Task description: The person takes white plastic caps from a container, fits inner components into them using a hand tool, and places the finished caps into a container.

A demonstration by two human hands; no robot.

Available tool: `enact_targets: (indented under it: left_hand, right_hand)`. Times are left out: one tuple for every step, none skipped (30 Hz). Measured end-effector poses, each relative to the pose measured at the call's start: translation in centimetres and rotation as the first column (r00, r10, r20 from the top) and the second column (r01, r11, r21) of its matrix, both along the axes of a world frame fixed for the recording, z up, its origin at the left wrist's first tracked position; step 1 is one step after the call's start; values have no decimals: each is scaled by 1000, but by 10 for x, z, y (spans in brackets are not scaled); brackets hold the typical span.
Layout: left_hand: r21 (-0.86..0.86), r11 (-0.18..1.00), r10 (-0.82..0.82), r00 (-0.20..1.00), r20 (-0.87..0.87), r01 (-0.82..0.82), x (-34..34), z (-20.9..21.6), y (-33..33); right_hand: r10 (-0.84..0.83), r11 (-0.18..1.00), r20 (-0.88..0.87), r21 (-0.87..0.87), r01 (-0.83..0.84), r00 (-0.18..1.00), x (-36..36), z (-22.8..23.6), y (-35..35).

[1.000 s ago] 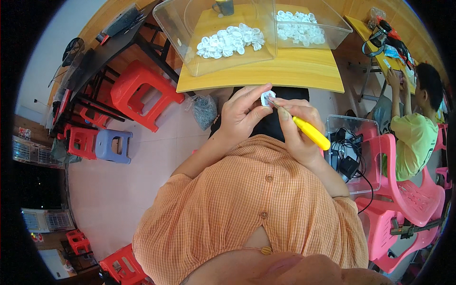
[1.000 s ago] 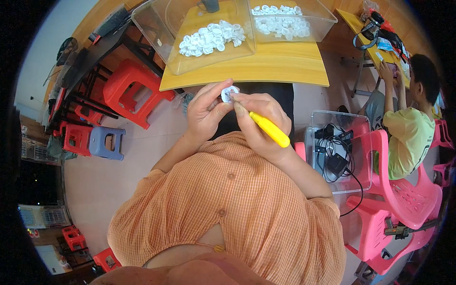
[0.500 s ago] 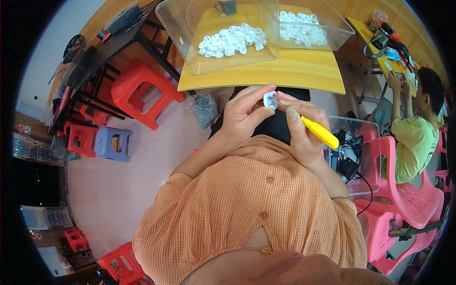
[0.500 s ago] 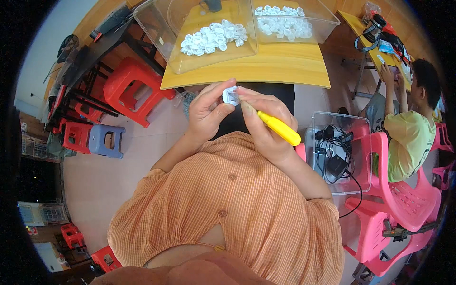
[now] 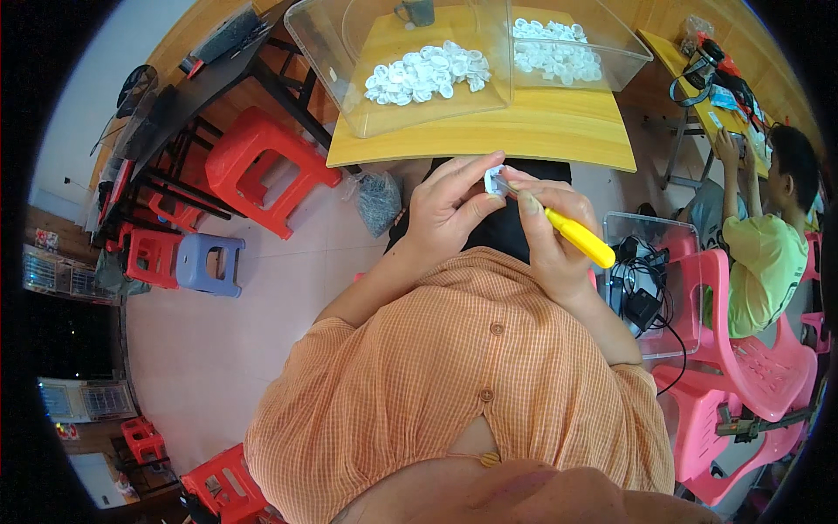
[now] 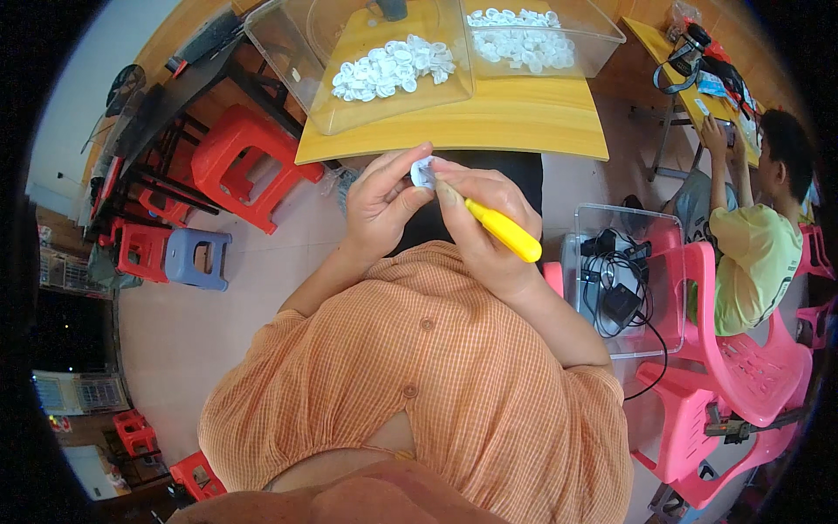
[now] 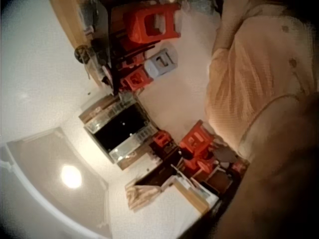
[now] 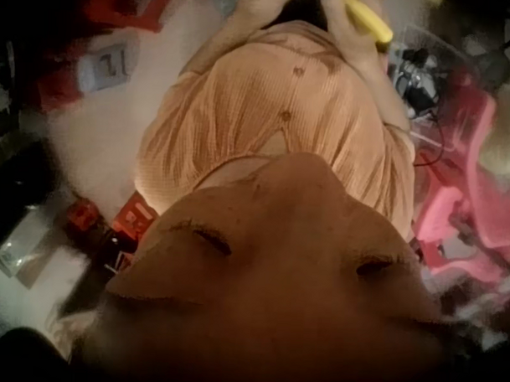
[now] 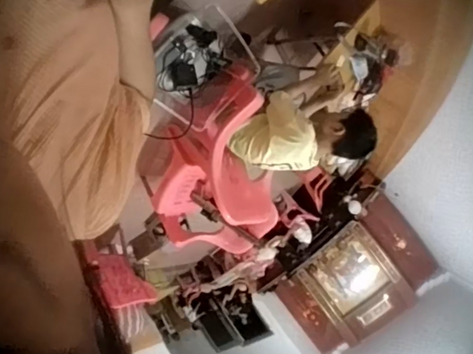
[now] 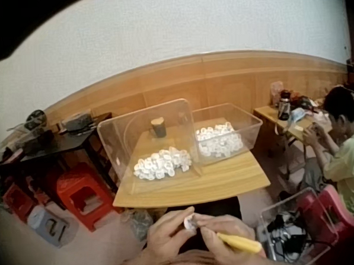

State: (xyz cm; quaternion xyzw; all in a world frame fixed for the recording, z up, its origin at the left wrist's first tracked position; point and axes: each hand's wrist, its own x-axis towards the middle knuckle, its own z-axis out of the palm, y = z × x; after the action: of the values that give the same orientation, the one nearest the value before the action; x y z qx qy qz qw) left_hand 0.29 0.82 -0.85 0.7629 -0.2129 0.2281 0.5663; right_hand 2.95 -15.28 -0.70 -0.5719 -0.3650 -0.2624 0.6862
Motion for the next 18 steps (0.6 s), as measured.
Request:
enact_targets:
  left_hand:
    - [-30, 1000, -3, 1000, 9, 4, 1, -2, 0]
    - [-30, 1000, -3, 1000, 9, 4, 1, -3, 0]
    - [-25, 1000, 4, 1000, 19, -3, 0, -3, 0]
    - [-20, 1000, 11, 1000, 28, -11, 0, -3, -1]
    - [-19, 1000, 10, 1000, 28, -9, -1, -3, -1]
    - [-21, 1000, 14, 1000, -14, -14, -2, -4, -2]
    - [-22, 1000, 18, 998, -56, -19, -3, -5, -2]
    - [-21, 1000, 18, 998, -55, -19, -2, -6, -3]
    - [-69, 998, -6, 998, -62, 2, -1, -8, -4]
    - [-118, 993, -31, 997, -69, 22, -1, -9, -5]
    - [-117, 993, -30, 997, -67, 22, -2, -8, -5]
    - [-116, 993, -34, 997, -74, 25, -2, -8, -5]
    - [-116, 993, -38, 996, -80, 29, -2, -7, -5]
    - [-115, 993, -38, 996, -79, 29, -2, -8, -4]
    - [-108, 994, -41, 996, -81, 32, 0, -8, -3]
    - [-100, 994, -43, 996, -84, 35, 1, -8, -2]
    - [-100, 994, -43, 996, -83, 35, 0, -6, -1]
    - [-78, 996, -45, 994, -98, 37, -1, -4, 0]
  right_hand:
    - [-6, 1000, -10, -18, 6, 1000, 0, 0, 0]
    - [-6, 1000, -10, -18, 6, 1000, 0, 0, 1]
    - [-1, 1000, -23, -8, 1, 1000, 0, 0, 1]
    - [4, 1000, -35, 1, -4, 999, -1, -1, 1]
    - [3, 1000, -35, 2, -3, 999, -1, -1, 0]
    - [18, 1000, -65, 4, -18, 998, -1, -1, 0]
    - [34, 999, -95, 7, -33, 995, -2, -1, -1]
    - [34, 999, -94, 8, -34, 995, -2, -1, -2]
    - [67, 998, -125, 30, -64, 990, -3, -1, -3]
    - [100, 994, -155, 53, -93, 983, -3, -1, -4]
    - [101, 994, -154, 54, -94, 983, -3, -1, -5]
    - [98, 995, -155, 39, -93, 983, -2, -1, -6]
    - [96, 995, -157, 24, -93, 983, -2, -1, -6]
    - [96, 995, -156, 25, -94, 983, -2, -2, -6]
    - [102, 995, -154, 32, -98, 983, -1, -2, -6]
    - [108, 994, -153, 38, -103, 982, -1, -1, -6]
    - [108, 994, -152, 38, -104, 982, -1, -1, -6]
    - [126, 991, -153, 66, -117, 980, -2, 0, -5]
